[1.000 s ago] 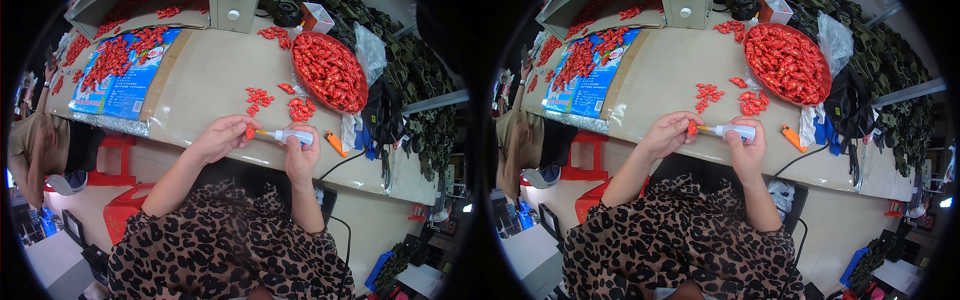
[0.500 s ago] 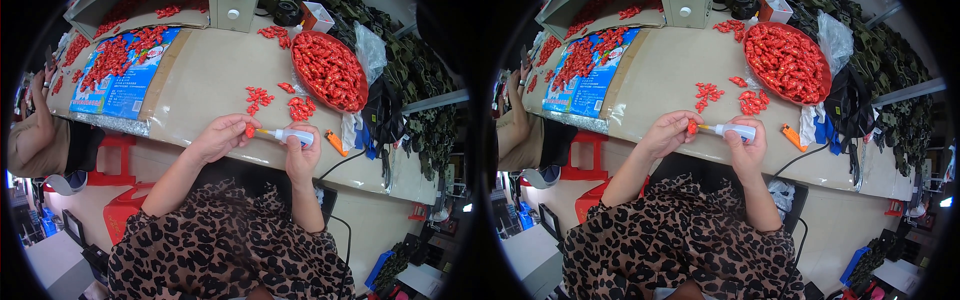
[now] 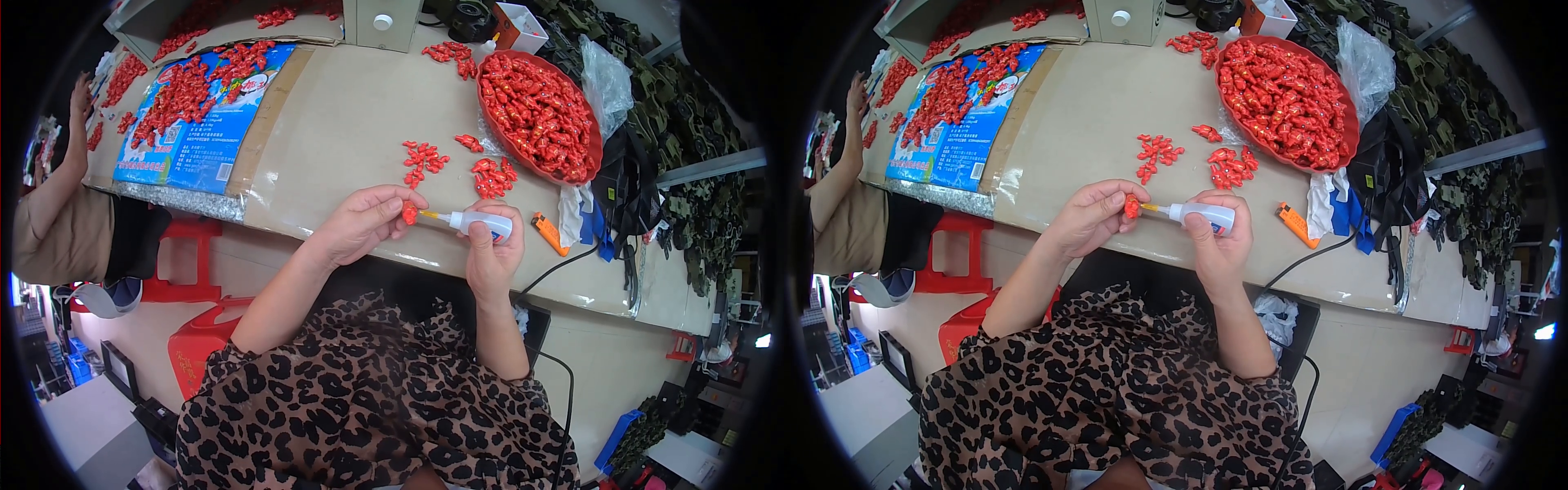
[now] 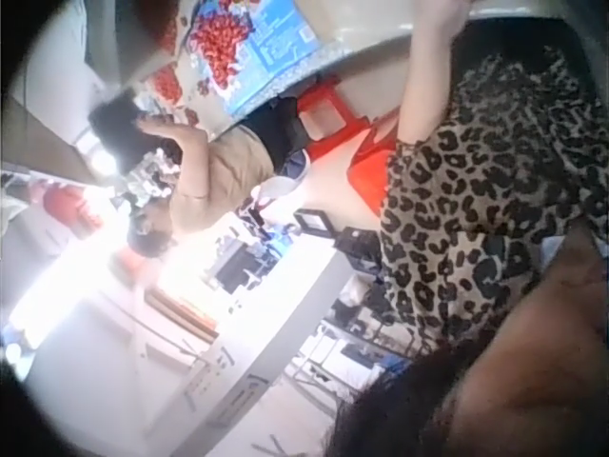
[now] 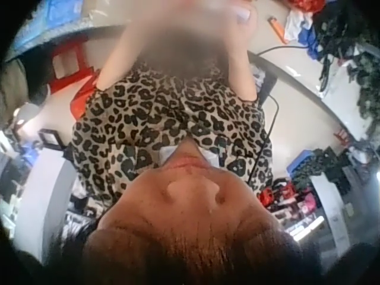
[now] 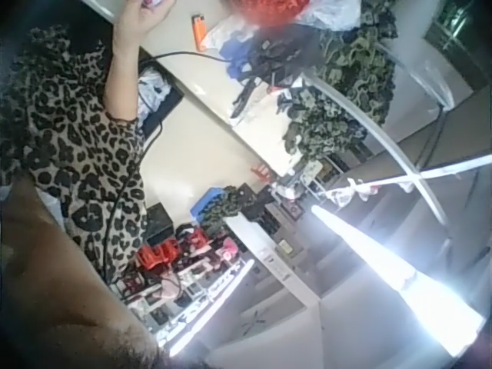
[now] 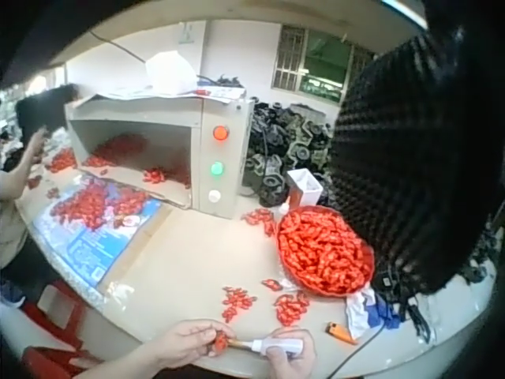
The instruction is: The person assembles small red plastic pieces by applying glue from a bottle and pressing the components together by hand, retrieving additional pieces from a machine chute.
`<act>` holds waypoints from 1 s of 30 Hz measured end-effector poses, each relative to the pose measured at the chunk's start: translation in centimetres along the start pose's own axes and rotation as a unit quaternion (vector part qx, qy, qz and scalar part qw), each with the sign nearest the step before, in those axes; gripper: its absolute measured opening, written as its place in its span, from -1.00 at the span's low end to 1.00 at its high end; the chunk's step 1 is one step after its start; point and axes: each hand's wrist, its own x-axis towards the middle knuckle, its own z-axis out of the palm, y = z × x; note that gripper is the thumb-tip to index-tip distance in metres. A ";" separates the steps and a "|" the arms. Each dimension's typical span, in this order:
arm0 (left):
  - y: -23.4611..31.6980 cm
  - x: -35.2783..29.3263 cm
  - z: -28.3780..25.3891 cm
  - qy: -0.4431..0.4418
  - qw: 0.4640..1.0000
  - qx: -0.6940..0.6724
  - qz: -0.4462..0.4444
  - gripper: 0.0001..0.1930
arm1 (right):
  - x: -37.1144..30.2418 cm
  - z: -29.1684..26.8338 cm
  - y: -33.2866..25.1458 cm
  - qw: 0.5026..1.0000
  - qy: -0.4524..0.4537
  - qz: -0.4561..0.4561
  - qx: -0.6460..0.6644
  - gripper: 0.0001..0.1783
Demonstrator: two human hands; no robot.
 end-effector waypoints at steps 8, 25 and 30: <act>0.0 0.0 -0.1 -0.001 1.000 -0.001 0.001 -0.73 | 0.0 0.1 0.0 1.000 0.003 -0.012 -0.007 -0.75; 0.0 0.0 0.2 0.009 1.000 0.008 0.025 -0.75 | -0.5 0.1 0.5 0.999 0.028 0.008 0.029 -0.76; 0.0 0.0 0.3 0.010 1.000 0.008 0.027 -0.75 | -0.5 0.1 0.6 0.999 0.029 0.004 0.033 -0.76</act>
